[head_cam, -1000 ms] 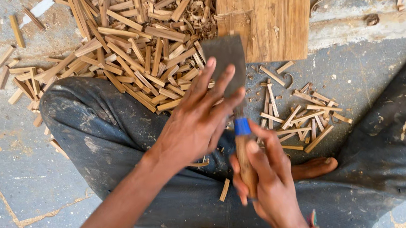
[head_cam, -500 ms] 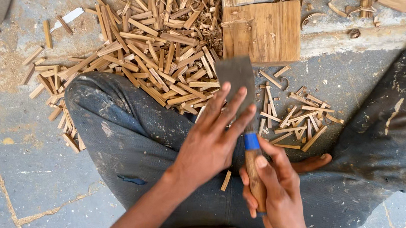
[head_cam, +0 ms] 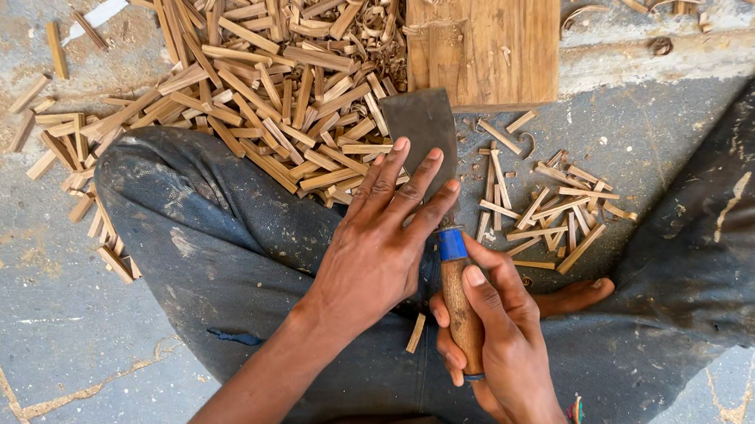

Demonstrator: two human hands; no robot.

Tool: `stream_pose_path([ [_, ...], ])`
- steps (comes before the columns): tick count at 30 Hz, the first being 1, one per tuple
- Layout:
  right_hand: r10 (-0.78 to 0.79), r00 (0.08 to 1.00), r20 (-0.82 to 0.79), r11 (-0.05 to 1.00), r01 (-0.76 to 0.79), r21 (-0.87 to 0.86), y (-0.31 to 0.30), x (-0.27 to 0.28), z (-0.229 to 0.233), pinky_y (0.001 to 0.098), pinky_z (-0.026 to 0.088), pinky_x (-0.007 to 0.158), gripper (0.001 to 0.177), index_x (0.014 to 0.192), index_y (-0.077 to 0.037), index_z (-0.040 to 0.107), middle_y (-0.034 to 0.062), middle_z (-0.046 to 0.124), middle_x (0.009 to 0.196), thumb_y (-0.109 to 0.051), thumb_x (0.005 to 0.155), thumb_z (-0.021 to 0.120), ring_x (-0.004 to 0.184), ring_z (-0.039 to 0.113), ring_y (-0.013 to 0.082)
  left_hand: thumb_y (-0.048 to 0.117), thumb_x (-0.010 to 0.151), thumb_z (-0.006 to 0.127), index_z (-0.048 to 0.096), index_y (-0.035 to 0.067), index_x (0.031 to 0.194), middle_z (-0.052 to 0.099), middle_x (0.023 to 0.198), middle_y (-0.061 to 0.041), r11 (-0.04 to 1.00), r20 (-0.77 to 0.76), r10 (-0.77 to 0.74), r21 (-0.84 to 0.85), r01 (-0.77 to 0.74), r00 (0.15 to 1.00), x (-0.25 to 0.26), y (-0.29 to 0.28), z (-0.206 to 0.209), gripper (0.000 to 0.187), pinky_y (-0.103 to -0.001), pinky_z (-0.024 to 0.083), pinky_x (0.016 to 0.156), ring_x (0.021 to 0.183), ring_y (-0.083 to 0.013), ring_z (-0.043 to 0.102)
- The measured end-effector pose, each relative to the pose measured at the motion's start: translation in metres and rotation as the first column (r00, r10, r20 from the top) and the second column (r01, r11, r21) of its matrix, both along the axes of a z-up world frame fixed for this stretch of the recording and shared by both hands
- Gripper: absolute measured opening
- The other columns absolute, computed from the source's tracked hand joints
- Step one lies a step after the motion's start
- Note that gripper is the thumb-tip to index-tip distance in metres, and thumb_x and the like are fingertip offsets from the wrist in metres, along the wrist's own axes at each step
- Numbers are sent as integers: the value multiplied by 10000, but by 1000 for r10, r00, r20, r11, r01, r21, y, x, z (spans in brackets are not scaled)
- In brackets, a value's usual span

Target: The person sits cross-legged on the floor and uses a chisel to carve small pieces of wood. They repeatedly pick up wood scraps, position them against a larger wooden block, and strike the chisel to shape the wood, creating a pile of shavings.

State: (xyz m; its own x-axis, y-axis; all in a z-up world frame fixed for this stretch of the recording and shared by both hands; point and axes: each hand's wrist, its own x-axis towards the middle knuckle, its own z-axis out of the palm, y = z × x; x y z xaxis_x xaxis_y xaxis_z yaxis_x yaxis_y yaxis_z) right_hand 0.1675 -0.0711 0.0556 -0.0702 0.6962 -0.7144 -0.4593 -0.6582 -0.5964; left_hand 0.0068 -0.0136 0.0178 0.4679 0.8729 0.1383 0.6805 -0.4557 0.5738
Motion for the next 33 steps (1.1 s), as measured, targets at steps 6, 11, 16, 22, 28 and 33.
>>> stream_pose_path([
  [6,-4,999,35,998,7,-69,7,-1,7,264,357,270,442,1414,-100,520,138,569,674,-249,1001,469,354,442,131,-45,855,641,531,57,1478,335,1641,-159,999,45,-2,-54,4,999,-1,4,-1,641,-623,302,1260,1548,-451,250],
  [11,-2,999,35,999,3,-33,22,-13,-3,264,360,278,421,1400,-109,504,127,566,686,-257,1008,474,353,436,138,-50,868,657,515,58,1501,337,1650,-152,1000,52,8,19,-9,999,-2,19,-24,658,-628,322,1266,1555,-449,240],
  [16,-28,999,24,997,27,69,62,-20,-27,262,386,340,400,1391,-106,491,101,560,763,-277,1030,518,442,460,135,-102,728,676,549,75,1460,369,1628,-130,997,-137,-29,61,37,990,-6,61,-30,764,-550,365,1246,1530,-419,259],
  [22,-79,975,-208,973,121,197,26,14,-10,245,423,400,435,1442,-168,459,95,552,866,-281,1026,517,517,491,124,30,909,767,646,62,1349,535,1515,-198,976,233,61,189,-107,971,-2,53,-9,458,-528,503,1149,1402,-377,515],
  [28,-216,959,-182,907,266,328,-40,64,-4,268,462,515,406,1457,-83,418,123,528,960,-230,1090,512,625,512,138,47,898,776,737,18,1042,757,929,-155,901,363,422,-68,-428,830,19,87,-45,152,-283,622,494,634,-164,728],
  [33,-263,964,-29,913,258,317,-76,77,-7,303,478,494,460,1470,-76,415,158,540,923,-206,1040,511,596,533,176,73,842,799,753,20,934,769,819,-112,847,168,530,-160,-508,831,45,138,-58,116,-233,592,485,580,-126,723],
])
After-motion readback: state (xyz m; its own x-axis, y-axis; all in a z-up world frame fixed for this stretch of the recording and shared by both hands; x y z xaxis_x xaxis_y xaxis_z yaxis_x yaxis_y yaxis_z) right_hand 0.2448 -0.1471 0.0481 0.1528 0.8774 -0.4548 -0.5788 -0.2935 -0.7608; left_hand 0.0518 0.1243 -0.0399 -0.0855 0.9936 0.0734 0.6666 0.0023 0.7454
